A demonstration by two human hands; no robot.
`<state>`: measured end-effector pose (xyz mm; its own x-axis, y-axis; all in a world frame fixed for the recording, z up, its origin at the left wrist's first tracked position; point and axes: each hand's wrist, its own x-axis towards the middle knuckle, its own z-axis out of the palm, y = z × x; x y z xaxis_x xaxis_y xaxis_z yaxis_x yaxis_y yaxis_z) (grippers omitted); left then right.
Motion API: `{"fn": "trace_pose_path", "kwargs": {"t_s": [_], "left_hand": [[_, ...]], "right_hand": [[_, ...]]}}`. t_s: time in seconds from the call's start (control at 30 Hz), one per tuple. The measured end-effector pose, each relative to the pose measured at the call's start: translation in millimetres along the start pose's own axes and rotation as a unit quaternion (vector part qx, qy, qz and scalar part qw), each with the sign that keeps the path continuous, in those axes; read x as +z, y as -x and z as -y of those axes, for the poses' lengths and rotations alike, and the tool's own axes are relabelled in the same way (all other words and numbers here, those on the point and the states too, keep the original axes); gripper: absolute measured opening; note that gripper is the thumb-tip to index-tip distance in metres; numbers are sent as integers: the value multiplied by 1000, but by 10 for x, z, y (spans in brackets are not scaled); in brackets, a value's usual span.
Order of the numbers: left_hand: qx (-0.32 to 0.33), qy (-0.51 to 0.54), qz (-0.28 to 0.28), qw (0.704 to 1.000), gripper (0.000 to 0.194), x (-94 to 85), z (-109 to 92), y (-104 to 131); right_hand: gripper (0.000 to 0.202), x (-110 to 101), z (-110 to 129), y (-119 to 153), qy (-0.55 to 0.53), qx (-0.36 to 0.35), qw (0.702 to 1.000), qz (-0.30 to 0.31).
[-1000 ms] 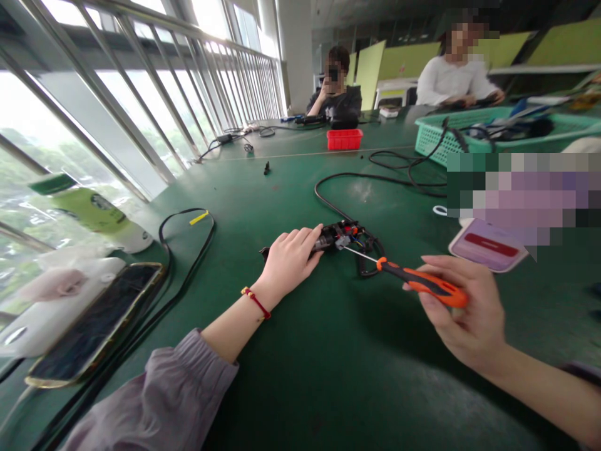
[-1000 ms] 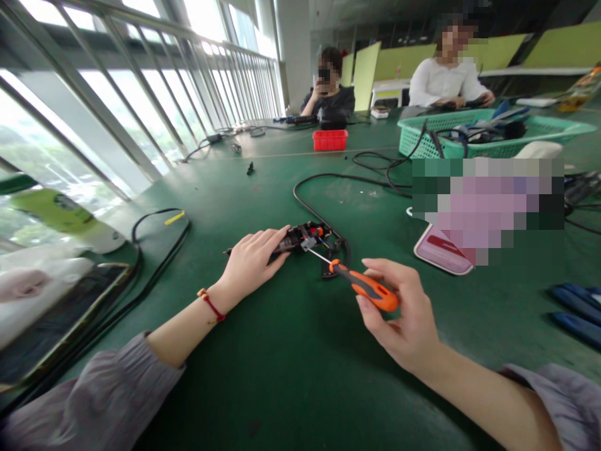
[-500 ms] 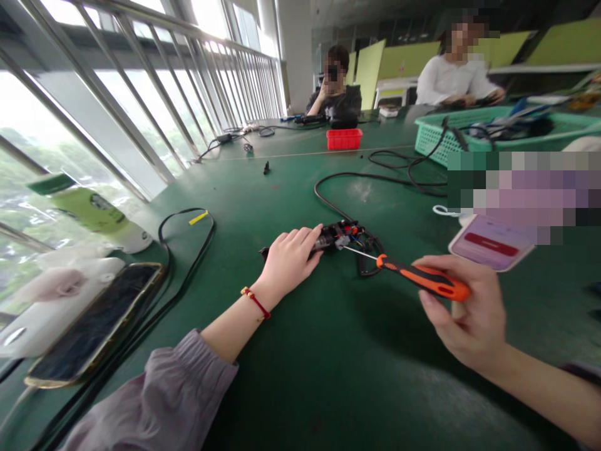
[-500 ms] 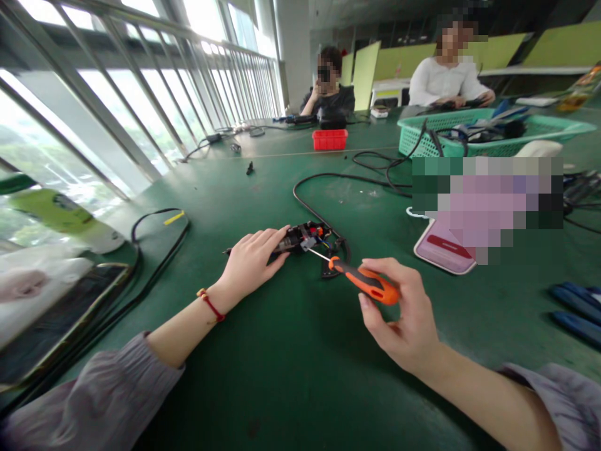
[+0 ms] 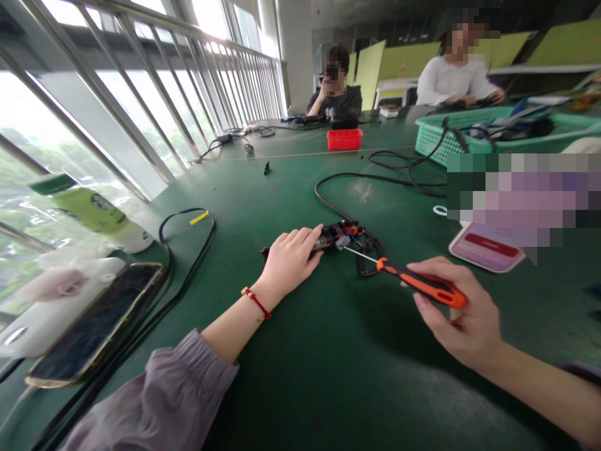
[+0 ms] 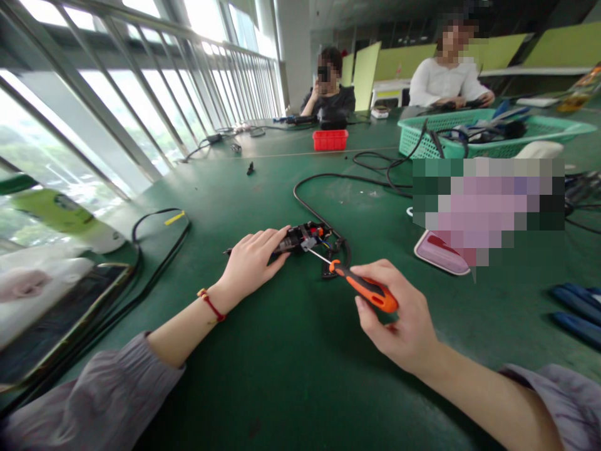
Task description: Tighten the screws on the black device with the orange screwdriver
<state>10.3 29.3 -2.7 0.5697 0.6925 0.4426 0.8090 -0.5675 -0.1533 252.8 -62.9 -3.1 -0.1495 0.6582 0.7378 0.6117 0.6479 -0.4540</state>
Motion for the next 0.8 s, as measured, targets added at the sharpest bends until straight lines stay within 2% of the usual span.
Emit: {"fn": "trace_pose_path", "kwargs": {"t_s": [0.17,0.43,0.53,0.67,0.8], "left_hand": [[-1,1,-5,1000,43,1,-3,-2],[1,2,-2,1000,42,-5,-2,-3],[0,2,-1,1000,43,0,-1,-2],[0,4,-2,1000,42,0,-4,-1],[0,8,-3,1000,43,-1,0,1]], "right_hand": [[29,-22,31,-1,-14,1,994,105],[30,-23,0,-13,-56,71,985,148],[33,-8,8,-5,-47,68,991,107],[44,36,4,17,-39,61,997,-1],[43,46,-17,23,-74,80,994,-9]]}}
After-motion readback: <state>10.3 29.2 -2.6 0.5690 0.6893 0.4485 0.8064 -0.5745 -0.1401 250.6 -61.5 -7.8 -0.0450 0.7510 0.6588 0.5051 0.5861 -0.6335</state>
